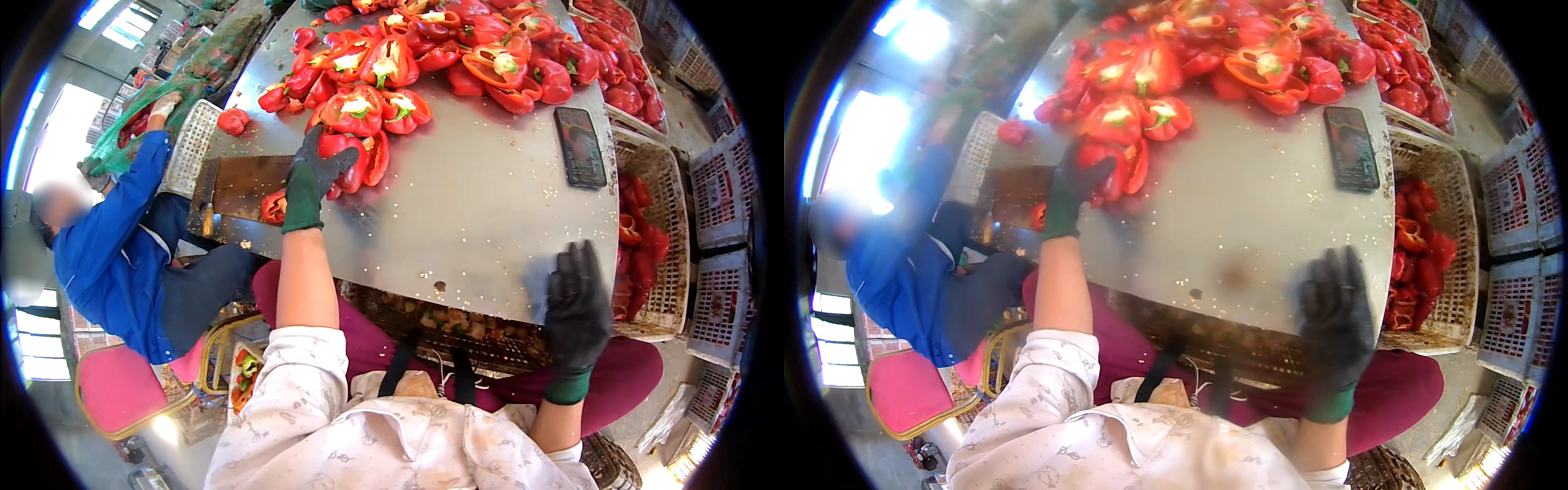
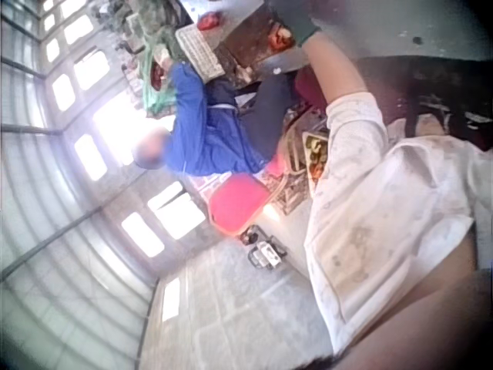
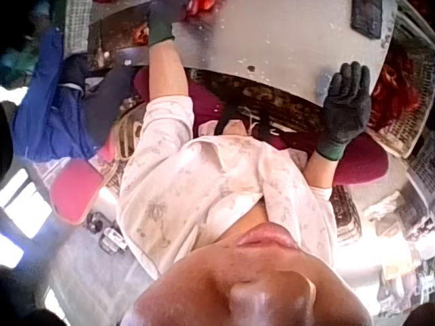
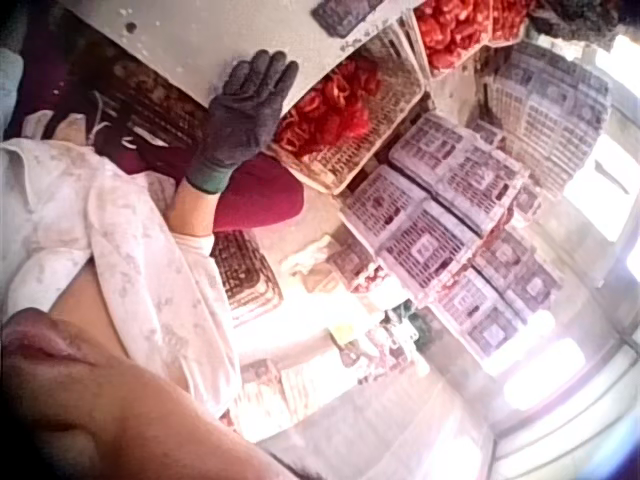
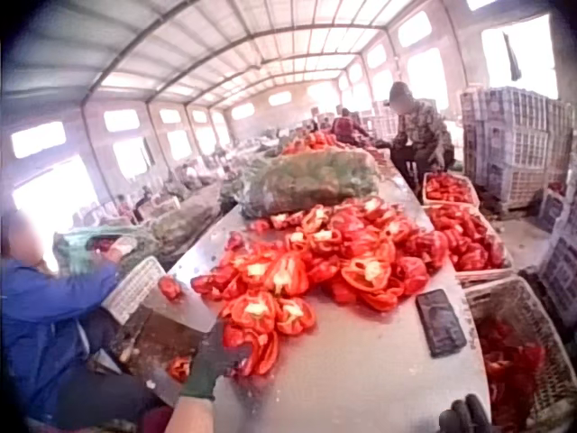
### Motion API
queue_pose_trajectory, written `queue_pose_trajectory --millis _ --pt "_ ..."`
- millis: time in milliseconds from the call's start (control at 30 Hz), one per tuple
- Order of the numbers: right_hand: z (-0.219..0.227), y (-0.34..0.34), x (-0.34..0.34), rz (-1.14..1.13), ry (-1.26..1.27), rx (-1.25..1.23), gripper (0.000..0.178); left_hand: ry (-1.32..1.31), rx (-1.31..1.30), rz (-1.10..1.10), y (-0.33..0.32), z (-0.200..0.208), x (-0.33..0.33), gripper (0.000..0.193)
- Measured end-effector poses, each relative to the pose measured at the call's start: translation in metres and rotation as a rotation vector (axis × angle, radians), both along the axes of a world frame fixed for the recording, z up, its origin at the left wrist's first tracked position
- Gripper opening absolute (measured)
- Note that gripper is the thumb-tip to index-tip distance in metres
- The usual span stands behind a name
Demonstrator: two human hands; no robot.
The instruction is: The person removes the core and seeds from red bell peppers by hand, placing the cleaned peppers into a basket. The person works at a table with large piles of peppers and multiple workers in the background.
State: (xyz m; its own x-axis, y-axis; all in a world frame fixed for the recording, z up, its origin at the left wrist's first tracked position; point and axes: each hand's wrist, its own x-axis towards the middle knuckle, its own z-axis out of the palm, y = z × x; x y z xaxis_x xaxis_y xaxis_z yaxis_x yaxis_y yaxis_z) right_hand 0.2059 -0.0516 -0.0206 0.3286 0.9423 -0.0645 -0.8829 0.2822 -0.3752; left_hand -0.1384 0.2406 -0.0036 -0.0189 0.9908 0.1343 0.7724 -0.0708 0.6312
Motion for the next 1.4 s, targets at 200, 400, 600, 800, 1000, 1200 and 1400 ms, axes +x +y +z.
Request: queue_pose_trajectory --millis 200,400,600,800,1000,1200,1400 --pt "0.0 0.022 -0.06 0.325 -0.533 -0.25 0.063 -0.035 -0.082 -0.115 -0.015 -0.007 -0.01 0.072" --pt "-0.011 0.062 -0.09 0.369 -0.621 -0.302 0.088 -0.586 -0.207 -0.213 -0.094 -0.017 0.045 0.057" --pt "-0.009 0.054 -0.08 0.206 -0.881 -0.292 0.087 -1.063 -0.347 -0.303 -0.173 -0.03 0.113 0.047" --pt "-0.015 0.038 -0.055 0.223 -0.211 -0.112 0.059 -1.671 -0.664 -0.256 -0.17 -0.074 0.098 0.059" --pt "-0.071 0.017 -0.057 0.254 0.198 0.046 0.029 -1.713 -0.517 -0.266 -0.181 -0.069 0.096 0.06" --pt "-0.046 0.019 -0.052 0.206 0.224 0.005 0.044 -1.288 -0.457 -0.404 -0.161 -0.036 0.103 0.063" --pt "0.006 0.018 -0.034 0.313 -0.331 -0.21 0.051 -0.077 0.246 -0.623 -0.122 -0.002 0.084 0.063"
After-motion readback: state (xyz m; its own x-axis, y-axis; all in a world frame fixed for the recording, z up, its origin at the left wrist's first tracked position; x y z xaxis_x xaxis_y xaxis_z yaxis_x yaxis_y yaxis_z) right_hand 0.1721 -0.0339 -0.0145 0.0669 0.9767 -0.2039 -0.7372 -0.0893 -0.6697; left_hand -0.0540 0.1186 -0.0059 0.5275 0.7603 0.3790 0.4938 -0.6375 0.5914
